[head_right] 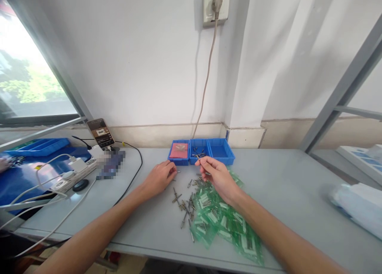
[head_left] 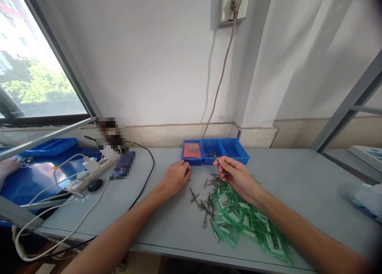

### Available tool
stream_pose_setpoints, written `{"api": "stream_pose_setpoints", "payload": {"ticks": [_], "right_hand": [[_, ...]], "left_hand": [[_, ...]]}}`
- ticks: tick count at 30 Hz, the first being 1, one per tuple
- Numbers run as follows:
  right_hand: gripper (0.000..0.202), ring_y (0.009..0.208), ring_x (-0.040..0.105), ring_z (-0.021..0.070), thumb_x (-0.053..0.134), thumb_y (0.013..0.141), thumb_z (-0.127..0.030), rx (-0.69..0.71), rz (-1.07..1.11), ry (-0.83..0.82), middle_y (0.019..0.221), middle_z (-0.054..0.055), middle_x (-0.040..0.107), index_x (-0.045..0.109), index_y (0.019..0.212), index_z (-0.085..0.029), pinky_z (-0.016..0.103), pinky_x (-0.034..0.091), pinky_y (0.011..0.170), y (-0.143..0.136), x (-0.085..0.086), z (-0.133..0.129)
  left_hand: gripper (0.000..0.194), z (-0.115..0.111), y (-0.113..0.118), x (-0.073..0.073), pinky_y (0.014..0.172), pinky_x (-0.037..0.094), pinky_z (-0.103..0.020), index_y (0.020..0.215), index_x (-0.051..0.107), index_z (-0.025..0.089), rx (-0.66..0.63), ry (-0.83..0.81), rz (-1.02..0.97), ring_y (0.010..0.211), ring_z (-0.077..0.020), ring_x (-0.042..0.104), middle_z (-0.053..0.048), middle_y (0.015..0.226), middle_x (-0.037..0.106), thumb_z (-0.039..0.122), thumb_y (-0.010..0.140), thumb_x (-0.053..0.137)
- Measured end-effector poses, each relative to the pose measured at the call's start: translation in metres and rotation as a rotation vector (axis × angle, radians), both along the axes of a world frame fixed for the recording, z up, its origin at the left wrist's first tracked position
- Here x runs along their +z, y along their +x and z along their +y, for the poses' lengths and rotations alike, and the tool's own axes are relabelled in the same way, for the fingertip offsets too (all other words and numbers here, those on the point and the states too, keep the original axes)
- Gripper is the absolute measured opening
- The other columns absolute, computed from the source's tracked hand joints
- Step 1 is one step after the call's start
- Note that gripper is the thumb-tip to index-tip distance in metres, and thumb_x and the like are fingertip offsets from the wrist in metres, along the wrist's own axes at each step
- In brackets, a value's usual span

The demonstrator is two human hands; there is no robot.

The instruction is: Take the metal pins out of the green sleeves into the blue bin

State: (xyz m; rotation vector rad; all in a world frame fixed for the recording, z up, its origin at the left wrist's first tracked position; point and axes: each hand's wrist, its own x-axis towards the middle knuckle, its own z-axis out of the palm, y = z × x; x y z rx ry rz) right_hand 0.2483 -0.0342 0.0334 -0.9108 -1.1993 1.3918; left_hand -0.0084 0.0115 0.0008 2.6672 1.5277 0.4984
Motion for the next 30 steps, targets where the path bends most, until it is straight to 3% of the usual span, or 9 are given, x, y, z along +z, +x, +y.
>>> {"api": "stream_pose_setpoints", "payload": {"ticks": [5, 12, 15, 24, 30], "right_hand": [[0.032, 0.067, 0.046, 0.0126, 0.081, 0.088, -0.051, -0.014, 0.027, 0.002, 0.082, 0.001, 0.056, 0.073, 0.093, -0.021, 0.027, 0.039, 0.059, -0.001, 0.001, 0.000], [0.034, 0.073, 0.054, 0.0161, 0.077, 0.088, -0.056, -0.094, -0.134, 0.089, 0.088, 0.002, 0.063, 0.069, 0.094, -0.023, 0.028, 0.045, 0.062, -0.002, 0.002, 0.000], [0.032, 0.075, 0.056, 0.0174, 0.073, 0.091, -0.056, -0.123, -0.213, 0.158, 0.098, 0.004, 0.066, 0.069, 0.096, -0.024, 0.030, 0.048, 0.063, -0.002, 0.001, 0.001], [0.017, 0.085, 0.061, 0.0220, 0.068, 0.098, -0.043, -0.276, -0.546, 0.482, 0.096, 0.005, 0.064, 0.072, 0.099, -0.026, 0.036, 0.051, 0.075, 0.000, -0.009, 0.001], [0.015, 0.082, 0.062, 0.0215, 0.066, 0.099, -0.039, -0.307, -0.635, 0.580, 0.094, 0.005, 0.063, 0.072, 0.096, -0.026, 0.036, 0.051, 0.075, 0.000, -0.004, -0.005]], "left_hand": [[0.011, -0.003, 0.001, 0.002, 0.087, 0.046, -0.035, 0.101, 0.063, 0.020, 0.004, -0.002, -0.002, 0.098, -0.0240, 0.063, -0.007, 0.105, 0.068, 0.022, 0.104, 0.053], [0.010, -0.004, 0.002, 0.006, 0.088, 0.046, -0.036, 0.102, 0.064, 0.020, 0.018, -0.025, 0.008, 0.098, -0.0245, 0.064, -0.007, 0.106, 0.068, 0.022, 0.104, 0.054], [0.011, -0.003, 0.002, 0.005, 0.088, 0.046, -0.036, 0.102, 0.064, 0.020, 0.012, -0.016, 0.003, 0.098, -0.0244, 0.064, -0.007, 0.106, 0.068, 0.023, 0.104, 0.054], [0.011, -0.002, 0.002, 0.003, 0.087, 0.047, -0.037, 0.103, 0.064, 0.019, 0.009, -0.007, 0.006, 0.098, -0.0249, 0.064, -0.008, 0.106, 0.068, 0.023, 0.104, 0.054], [0.009, -0.002, 0.002, 0.003, 0.087, 0.047, -0.036, 0.103, 0.064, 0.019, 0.005, -0.002, -0.002, 0.099, -0.0248, 0.064, -0.007, 0.106, 0.068, 0.022, 0.103, 0.055]]}}
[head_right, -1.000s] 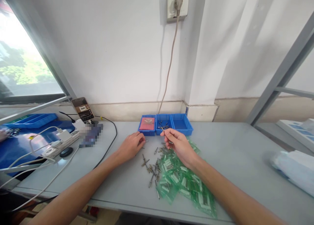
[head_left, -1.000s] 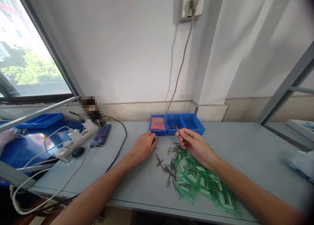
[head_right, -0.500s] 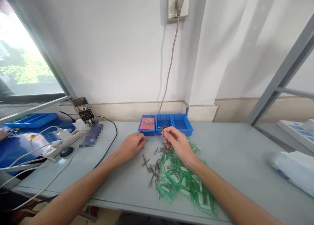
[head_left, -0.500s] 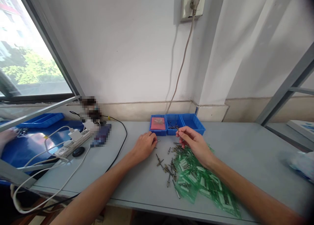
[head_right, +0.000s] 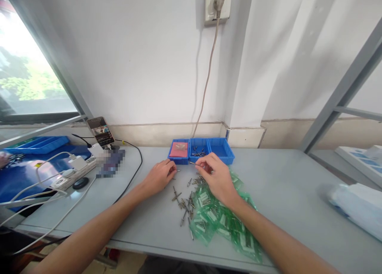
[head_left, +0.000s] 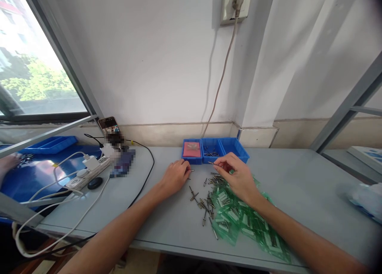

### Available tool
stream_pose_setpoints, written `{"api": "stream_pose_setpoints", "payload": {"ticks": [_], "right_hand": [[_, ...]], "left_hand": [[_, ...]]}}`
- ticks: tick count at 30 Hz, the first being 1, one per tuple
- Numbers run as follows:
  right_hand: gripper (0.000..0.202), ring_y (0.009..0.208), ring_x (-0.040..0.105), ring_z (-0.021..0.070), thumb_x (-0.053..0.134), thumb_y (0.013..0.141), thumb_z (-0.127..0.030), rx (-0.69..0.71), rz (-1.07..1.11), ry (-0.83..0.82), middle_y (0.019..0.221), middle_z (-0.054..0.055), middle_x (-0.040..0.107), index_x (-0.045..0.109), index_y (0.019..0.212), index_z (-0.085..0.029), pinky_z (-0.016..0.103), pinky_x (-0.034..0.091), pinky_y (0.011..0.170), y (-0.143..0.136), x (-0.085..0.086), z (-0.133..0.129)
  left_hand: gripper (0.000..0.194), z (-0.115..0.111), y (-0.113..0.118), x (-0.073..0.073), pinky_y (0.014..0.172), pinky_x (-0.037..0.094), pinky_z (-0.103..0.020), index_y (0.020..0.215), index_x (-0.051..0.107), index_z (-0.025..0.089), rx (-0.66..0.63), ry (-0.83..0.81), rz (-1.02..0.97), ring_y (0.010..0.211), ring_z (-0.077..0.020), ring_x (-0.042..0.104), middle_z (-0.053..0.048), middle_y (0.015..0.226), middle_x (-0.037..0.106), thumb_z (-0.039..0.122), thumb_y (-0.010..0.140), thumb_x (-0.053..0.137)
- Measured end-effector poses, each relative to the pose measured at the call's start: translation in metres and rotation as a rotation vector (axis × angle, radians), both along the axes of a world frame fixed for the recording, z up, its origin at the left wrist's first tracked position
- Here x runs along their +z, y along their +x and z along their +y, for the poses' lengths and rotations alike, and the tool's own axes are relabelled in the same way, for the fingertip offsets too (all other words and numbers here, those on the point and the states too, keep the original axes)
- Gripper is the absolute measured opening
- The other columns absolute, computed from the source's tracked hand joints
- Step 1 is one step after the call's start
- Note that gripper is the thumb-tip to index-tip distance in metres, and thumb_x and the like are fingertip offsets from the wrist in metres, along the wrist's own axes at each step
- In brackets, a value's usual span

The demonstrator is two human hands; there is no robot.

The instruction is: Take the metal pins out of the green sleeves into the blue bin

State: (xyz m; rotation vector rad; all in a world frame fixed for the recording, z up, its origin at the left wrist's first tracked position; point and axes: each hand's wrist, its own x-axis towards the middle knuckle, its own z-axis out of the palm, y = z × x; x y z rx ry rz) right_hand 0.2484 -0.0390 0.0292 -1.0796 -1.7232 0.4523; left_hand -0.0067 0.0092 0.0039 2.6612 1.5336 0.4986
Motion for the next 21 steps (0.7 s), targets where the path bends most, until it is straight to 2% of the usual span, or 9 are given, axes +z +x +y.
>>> {"api": "stream_pose_setpoints", "payload": {"ticks": [2, 5, 10, 14, 17, 21], "right_hand": [[0.017, 0.084, 0.063, 0.0220, 0.068, 0.098, -0.041, 0.017, 0.036, -0.036, 0.095, 0.005, 0.065, 0.073, 0.095, -0.026, 0.036, 0.052, 0.075, 0.000, 0.000, 0.000], [0.024, 0.082, 0.064, 0.0221, 0.070, 0.095, -0.050, 0.051, 0.160, -0.182, 0.098, 0.006, 0.069, 0.076, 0.099, -0.026, 0.034, 0.051, 0.067, 0.000, -0.002, 0.004], [0.037, 0.059, 0.055, 0.0174, 0.073, 0.089, -0.057, 0.008, 0.343, -0.390, 0.072, 0.002, 0.067, 0.075, 0.104, -0.023, 0.029, 0.039, 0.049, 0.004, -0.007, 0.018], [0.040, 0.064, 0.060, 0.0172, 0.083, 0.079, -0.051, 0.000, 0.505, -0.406, 0.084, 0.004, 0.072, 0.068, 0.103, -0.023, 0.025, 0.035, 0.046, 0.007, -0.011, 0.028], [0.038, 0.062, 0.059, 0.0152, 0.083, 0.080, -0.052, -0.019, 0.529, -0.375, 0.085, 0.004, 0.074, 0.063, 0.094, -0.023, 0.024, 0.038, 0.048, 0.010, -0.014, 0.030], [0.038, 0.068, 0.064, 0.0163, 0.084, 0.079, -0.053, -0.027, 0.584, -0.367, 0.097, 0.007, 0.076, 0.067, 0.094, -0.022, 0.024, 0.044, 0.051, 0.013, -0.015, 0.030]], "left_hand": [[0.009, 0.000, 0.000, 0.000, 0.087, 0.046, -0.036, 0.103, 0.064, 0.019, -0.002, 0.004, 0.002, 0.099, -0.0248, 0.064, -0.007, 0.106, 0.068, 0.022, 0.103, 0.055], [0.009, 0.000, 0.000, 0.000, 0.087, 0.046, -0.036, 0.103, 0.063, 0.020, 0.002, -0.001, 0.006, 0.099, -0.0243, 0.064, -0.007, 0.106, 0.068, 0.022, 0.103, 0.055], [0.010, 0.000, 0.000, 0.001, 0.089, 0.046, -0.036, 0.103, 0.063, 0.020, 0.000, -0.018, 0.002, 0.099, -0.0240, 0.064, -0.007, 0.107, 0.068, 0.022, 0.104, 0.054], [0.010, -0.002, 0.001, -0.001, 0.088, 0.045, -0.036, 0.101, 0.063, 0.020, -0.021, -0.005, -0.010, 0.099, -0.0237, 0.063, -0.006, 0.106, 0.068, 0.022, 0.104, 0.054], [0.011, -0.005, 0.003, -0.001, 0.089, 0.045, -0.036, 0.101, 0.064, 0.020, -0.043, 0.002, -0.029, 0.100, -0.0235, 0.062, -0.006, 0.106, 0.068, 0.022, 0.105, 0.054], [0.010, -0.006, 0.006, -0.002, 0.087, 0.045, -0.034, 0.101, 0.064, 0.020, -0.066, 0.012, -0.054, 0.099, -0.0227, 0.062, -0.006, 0.106, 0.069, 0.023, 0.105, 0.055]]}}
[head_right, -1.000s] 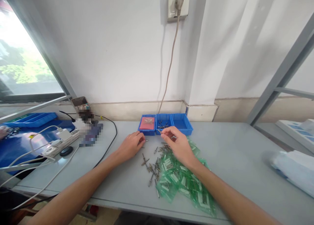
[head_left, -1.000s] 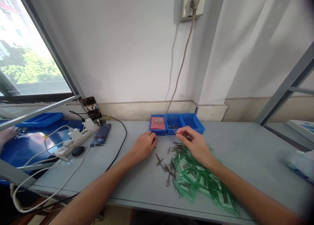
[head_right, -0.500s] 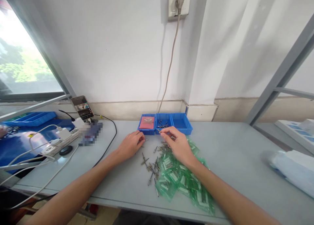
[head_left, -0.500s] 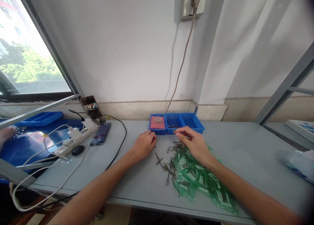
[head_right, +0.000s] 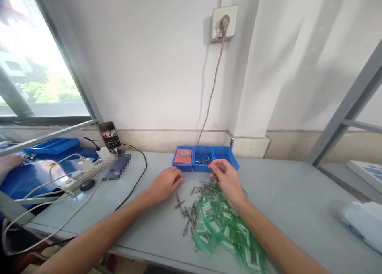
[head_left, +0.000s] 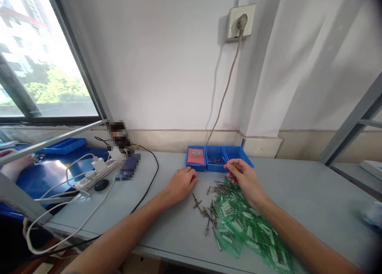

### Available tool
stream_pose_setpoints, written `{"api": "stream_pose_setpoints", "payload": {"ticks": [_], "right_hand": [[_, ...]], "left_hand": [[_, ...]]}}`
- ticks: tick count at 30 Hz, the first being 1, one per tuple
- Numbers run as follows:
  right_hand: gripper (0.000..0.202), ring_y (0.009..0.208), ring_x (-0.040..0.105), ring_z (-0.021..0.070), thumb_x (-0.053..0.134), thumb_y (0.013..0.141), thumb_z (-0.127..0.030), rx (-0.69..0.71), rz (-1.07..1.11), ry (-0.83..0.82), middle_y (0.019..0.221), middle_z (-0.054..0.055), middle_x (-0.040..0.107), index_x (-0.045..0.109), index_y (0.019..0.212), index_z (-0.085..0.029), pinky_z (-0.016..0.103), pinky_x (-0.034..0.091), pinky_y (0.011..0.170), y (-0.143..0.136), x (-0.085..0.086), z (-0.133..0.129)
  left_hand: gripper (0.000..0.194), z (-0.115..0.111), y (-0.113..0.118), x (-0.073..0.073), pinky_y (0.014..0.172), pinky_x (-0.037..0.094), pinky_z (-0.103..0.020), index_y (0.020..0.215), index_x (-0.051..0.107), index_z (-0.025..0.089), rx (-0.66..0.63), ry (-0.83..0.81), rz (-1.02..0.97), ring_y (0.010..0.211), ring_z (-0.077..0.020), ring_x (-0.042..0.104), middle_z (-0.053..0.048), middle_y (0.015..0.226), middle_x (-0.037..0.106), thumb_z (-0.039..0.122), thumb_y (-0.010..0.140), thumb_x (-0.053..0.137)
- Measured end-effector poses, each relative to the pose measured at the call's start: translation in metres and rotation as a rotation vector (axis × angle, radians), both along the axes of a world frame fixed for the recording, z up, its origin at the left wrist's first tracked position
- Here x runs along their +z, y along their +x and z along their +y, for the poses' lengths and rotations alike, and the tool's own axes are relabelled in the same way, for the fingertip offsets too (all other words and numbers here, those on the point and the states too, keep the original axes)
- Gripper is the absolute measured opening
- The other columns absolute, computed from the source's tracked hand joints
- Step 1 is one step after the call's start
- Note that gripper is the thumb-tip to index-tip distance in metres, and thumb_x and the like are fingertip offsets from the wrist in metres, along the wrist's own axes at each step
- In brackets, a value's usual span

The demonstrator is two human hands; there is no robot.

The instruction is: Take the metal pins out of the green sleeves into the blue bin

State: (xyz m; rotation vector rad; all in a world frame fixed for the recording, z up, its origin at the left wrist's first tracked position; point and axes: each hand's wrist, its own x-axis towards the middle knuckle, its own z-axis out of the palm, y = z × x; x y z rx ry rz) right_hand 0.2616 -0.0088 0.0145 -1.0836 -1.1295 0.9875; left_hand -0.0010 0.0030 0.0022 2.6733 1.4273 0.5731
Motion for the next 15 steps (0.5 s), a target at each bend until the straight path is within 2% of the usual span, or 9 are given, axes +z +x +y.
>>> {"api": "stream_pose_setpoints", "payload": {"ticks": [1, 3, 5, 7, 9, 11, 15], "right_hand": [[0.039, 0.072, 0.066, 0.0179, 0.084, 0.079, -0.053, 0.005, 0.018, -0.015, 0.104, 0.008, 0.077, 0.069, 0.097, -0.023, 0.025, 0.046, 0.052, 0.000, 0.000, 0.000], [0.044, 0.086, 0.073, 0.0233, 0.080, 0.083, -0.055, 0.063, 0.032, -0.056, 0.126, 0.010, 0.075, 0.071, 0.115, -0.025, 0.027, 0.049, 0.054, -0.001, 0.001, 0.000], [0.050, 0.093, 0.075, 0.0266, 0.075, 0.087, -0.056, 0.105, -0.013, -0.066, 0.134, 0.010, 0.072, 0.068, 0.128, -0.028, 0.028, 0.050, 0.054, -0.002, 0.002, 0.000], [0.046, 0.089, 0.075, 0.0262, 0.069, 0.092, -0.055, 0.142, -0.140, -0.029, 0.128, 0.010, 0.075, 0.068, 0.129, -0.028, 0.030, 0.049, 0.055, -0.003, 0.001, -0.001], [0.035, 0.083, 0.071, 0.0243, 0.066, 0.095, -0.052, 0.180, -0.330, 0.034, 0.111, 0.007, 0.079, 0.072, 0.118, -0.026, 0.032, 0.050, 0.060, -0.005, 0.001, -0.003], [0.026, 0.083, 0.068, 0.0233, 0.066, 0.096, -0.046, 0.222, -0.513, 0.116, 0.096, 0.004, 0.078, 0.076, 0.108, -0.025, 0.034, 0.051, 0.071, -0.008, 0.001, -0.008], [0.018, 0.082, 0.066, 0.0216, 0.066, 0.098, -0.040, 0.383, -0.633, 0.178, 0.088, 0.001, 0.076, 0.076, 0.098, -0.025, 0.033, 0.048, 0.075, -0.015, 0.004, -0.019]], "left_hand": [[0.010, 0.000, 0.001, 0.000, 0.087, 0.045, -0.034, 0.101, 0.064, 0.020, -0.005, 0.005, -0.008, 0.100, -0.0227, 0.062, -0.005, 0.106, 0.069, 0.024, 0.105, 0.056], [0.010, 0.000, 0.001, 0.001, 0.088, 0.044, -0.034, 0.101, 0.064, 0.020, -0.015, 0.011, -0.028, 0.100, -0.0226, 0.062, -0.005, 0.105, 0.070, 0.024, 0.105, 0.056], [0.011, -0.001, 0.002, 0.002, 0.089, 0.044, -0.035, 0.101, 0.064, 0.020, -0.030, 0.010, -0.055, 0.100, -0.0226, 0.062, -0.005, 0.106, 0.070, 0.025, 0.105, 0.055], [0.012, -0.002, 0.003, 0.004, 0.090, 0.045, -0.035, 0.102, 0.064, 0.020, -0.050, 0.005, -0.097, 0.099, -0.0224, 0.062, -0.005, 0.104, 0.070, 0.027, 0.106, 0.055], [0.013, -0.005, 0.004, 0.006, 0.090, 0.045, -0.035, 0.103, 0.064, 0.021, -0.083, -0.007, -0.154, 0.097, -0.0218, 0.062, -0.004, 0.101, 0.070, 0.029, 0.107, 0.054], [0.015, -0.008, 0.005, 0.009, 0.091, 0.046, -0.034, 0.104, 0.063, 0.021, -0.134, -0.028, -0.214, 0.096, -0.0210, 0.062, -0.003, 0.099, 0.069, 0.032, 0.108, 0.052], [0.019, -0.015, 0.008, 0.012, 0.090, 0.046, -0.031, 0.106, 0.064, 0.022, -0.256, -0.057, -0.262, 0.096, -0.0197, 0.061, -0.003, 0.101, 0.069, 0.034, 0.109, 0.050]]}}
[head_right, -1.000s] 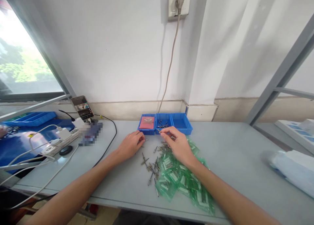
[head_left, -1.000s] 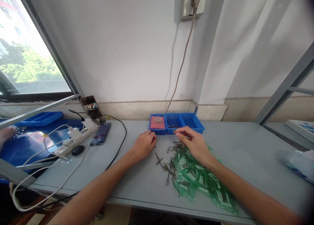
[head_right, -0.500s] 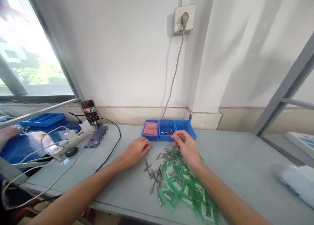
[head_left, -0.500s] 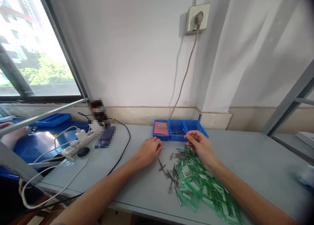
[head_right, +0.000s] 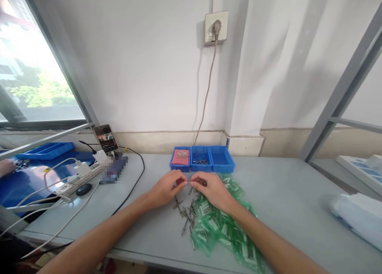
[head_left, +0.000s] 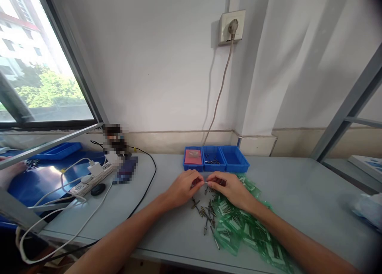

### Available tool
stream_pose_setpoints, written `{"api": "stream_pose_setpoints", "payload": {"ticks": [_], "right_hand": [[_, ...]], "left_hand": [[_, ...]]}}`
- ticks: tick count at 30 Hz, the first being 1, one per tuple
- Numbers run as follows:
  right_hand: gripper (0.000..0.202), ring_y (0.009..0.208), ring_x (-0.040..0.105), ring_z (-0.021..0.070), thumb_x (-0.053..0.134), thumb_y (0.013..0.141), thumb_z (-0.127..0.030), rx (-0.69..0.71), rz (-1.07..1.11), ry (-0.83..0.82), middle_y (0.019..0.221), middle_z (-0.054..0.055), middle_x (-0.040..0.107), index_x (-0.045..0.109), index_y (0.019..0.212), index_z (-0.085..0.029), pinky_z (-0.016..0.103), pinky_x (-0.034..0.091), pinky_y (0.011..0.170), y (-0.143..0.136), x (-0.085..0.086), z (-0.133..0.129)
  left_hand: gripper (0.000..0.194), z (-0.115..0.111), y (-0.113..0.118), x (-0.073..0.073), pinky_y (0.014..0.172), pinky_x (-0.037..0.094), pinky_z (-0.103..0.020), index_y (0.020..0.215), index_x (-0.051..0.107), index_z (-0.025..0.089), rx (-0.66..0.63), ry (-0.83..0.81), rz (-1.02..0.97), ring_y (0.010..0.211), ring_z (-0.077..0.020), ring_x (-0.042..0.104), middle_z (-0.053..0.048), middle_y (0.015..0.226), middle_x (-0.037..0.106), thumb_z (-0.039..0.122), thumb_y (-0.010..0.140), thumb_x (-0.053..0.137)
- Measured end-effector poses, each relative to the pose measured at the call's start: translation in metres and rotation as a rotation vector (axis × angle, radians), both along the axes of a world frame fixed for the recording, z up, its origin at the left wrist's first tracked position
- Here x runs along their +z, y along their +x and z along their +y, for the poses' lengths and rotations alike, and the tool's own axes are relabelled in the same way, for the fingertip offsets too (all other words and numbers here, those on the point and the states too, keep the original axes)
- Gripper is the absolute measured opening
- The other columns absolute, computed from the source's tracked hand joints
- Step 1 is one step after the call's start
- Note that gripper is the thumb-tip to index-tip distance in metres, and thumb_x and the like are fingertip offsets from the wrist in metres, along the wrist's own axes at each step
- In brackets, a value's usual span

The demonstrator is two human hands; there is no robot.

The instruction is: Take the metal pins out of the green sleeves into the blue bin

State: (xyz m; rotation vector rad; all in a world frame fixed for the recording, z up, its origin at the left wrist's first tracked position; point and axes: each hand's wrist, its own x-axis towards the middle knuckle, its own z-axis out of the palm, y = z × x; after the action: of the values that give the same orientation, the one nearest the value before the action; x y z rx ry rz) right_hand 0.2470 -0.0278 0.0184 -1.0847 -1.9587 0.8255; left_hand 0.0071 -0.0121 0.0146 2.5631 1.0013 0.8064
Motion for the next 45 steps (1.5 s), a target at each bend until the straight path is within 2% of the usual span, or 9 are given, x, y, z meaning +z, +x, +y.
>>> {"api": "stream_pose_setpoints", "payload": {"ticks": [5, 11, 16, 20, 26, 31, 36, 41, 45], "right_hand": [[0.022, 0.077, 0.062, 0.0200, 0.060, 0.101, -0.039, 0.007, -0.030, 0.006, 0.082, 0.000, 0.070, 0.072, 0.092, -0.023, 0.031, 0.045, 0.071, -0.002, 0.004, -0.004], [0.021, 0.069, 0.060, 0.0186, 0.057, 0.101, -0.044, -0.165, 0.099, -0.045, 0.080, -0.001, 0.067, 0.063, 0.095, -0.024, 0.030, 0.046, 0.063, 0.005, 0.004, 0.001], [0.022, 0.071, 0.068, 0.0168, 0.064, 0.091, -0.038, -0.172, 0.349, -0.215, 0.116, 0.009, 0.074, 0.054, 0.080, -0.023, 0.031, 0.051, 0.059, 0.004, 0.008, 0.003], [0.021, 0.079, 0.074, 0.0204, 0.068, 0.087, -0.034, -0.217, 0.442, -0.262, 0.114, 0.010, 0.078, 0.053, 0.077, -0.023, 0.030, 0.053, 0.059, 0.004, 0.011, 0.003], [0.014, 0.059, 0.065, 0.0148, 0.068, 0.086, -0.032, -0.201, 0.474, -0.291, 0.103, 0.007, 0.081, 0.057, 0.085, -0.024, 0.030, 0.053, 0.054, 0.008, 0.008, 0.005], [0.011, 0.052, 0.057, 0.0118, 0.066, 0.086, -0.033, -0.201, 0.487, -0.315, 0.094, 0.004, 0.078, 0.059, 0.087, -0.023, 0.026, 0.048, 0.048, 0.006, 0.009, 0.004], [0.009, 0.042, 0.040, 0.0070, 0.062, 0.082, -0.030, -0.152, 0.499, -0.315, 0.083, -0.001, 0.073, 0.058, 0.087, -0.024, 0.022, 0.031, 0.039, 0.005, 0.016, -0.001], [0.016, 0.045, 0.042, 0.0077, 0.063, 0.085, -0.038, -0.184, 0.499, -0.322, 0.079, -0.004, 0.062, 0.059, 0.092, -0.024, 0.023, 0.032, 0.041, 0.004, 0.017, -0.001], [0.025, 0.048, 0.042, 0.0079, 0.067, 0.086, -0.045, -0.217, 0.498, -0.332, 0.080, -0.004, 0.057, 0.062, 0.099, -0.024, 0.023, 0.033, 0.042, 0.005, 0.013, 0.003]], "left_hand": [[0.018, -0.002, 0.001, 0.000, 0.090, 0.046, -0.031, 0.110, 0.063, 0.022, -0.032, 0.014, 0.026, 0.095, -0.0189, 0.060, -0.003, 0.102, 0.068, 0.034, 0.110, 0.050], [0.013, 0.006, -0.005, -0.005, 0.092, 0.046, -0.035, 0.106, 0.061, 0.021, 0.108, 0.081, 0.156, 0.099, -0.0224, 0.060, -0.005, 0.104, 0.066, 0.033, 0.106, 0.057], [0.021, 0.011, -0.010, -0.016, 0.091, 0.047, -0.037, 0.108, 0.058, 0.021, 0.176, 0.098, 0.245, 0.103, -0.0247, 0.060, -0.006, 0.111, 0.063, 0.040, 0.102, 0.064], [0.018, 0.010, -0.010, -0.015, 0.086, 0.048, -0.034, 0.109, 0.057, 0.022, 0.158, 0.063, 0.272, 0.100, -0.0222, 0.062, -0.005, 0.111, 0.063, 0.040, 0.105, 0.058], [0.013, 0.007, -0.010, -0.002, 0.085, 0.048, -0.031, 0.110, 0.060, 0.023, 0.024, 0.004, 0.293, 0.099, -0.0204, 0.063, -0.004, 0.108, 0.064, 0.034, 0.107, 0.056], [0.011, 0.010, -0.013, 0.000, 0.089, 0.049, -0.031, 0.108, 0.061, 0.023, 0.003, 0.012, 0.266, 0.103, -0.0205, 0.061, -0.004, 0.108, 0.064, 0.030, 0.108, 0.053], [0.014, 0.017, -0.018, 0.001, 0.090, 0.049, -0.032, 0.111, 0.061, 0.024, 0.125, 0.059, 0.285, 0.108, -0.0223, 0.062, -0.006, 0.115, 0.065, 0.033, 0.108, 0.051], [0.022, 0.024, -0.026, 0.001, 0.084, 0.049, -0.036, 0.112, 0.062, 0.022, 0.304, 0.001, 0.470, 0.097, -0.0274, 0.069, -0.010, 0.107, 0.072, 0.036, 0.110, 0.045], [0.036, 0.025, -0.032, 0.005, 0.082, 0.048, -0.038, 0.105, 0.067, 0.020, 0.353, 0.010, 0.549, 0.090, -0.0302, 0.071, -0.013, 0.099, 0.074, 0.042, 0.110, 0.041]]}}
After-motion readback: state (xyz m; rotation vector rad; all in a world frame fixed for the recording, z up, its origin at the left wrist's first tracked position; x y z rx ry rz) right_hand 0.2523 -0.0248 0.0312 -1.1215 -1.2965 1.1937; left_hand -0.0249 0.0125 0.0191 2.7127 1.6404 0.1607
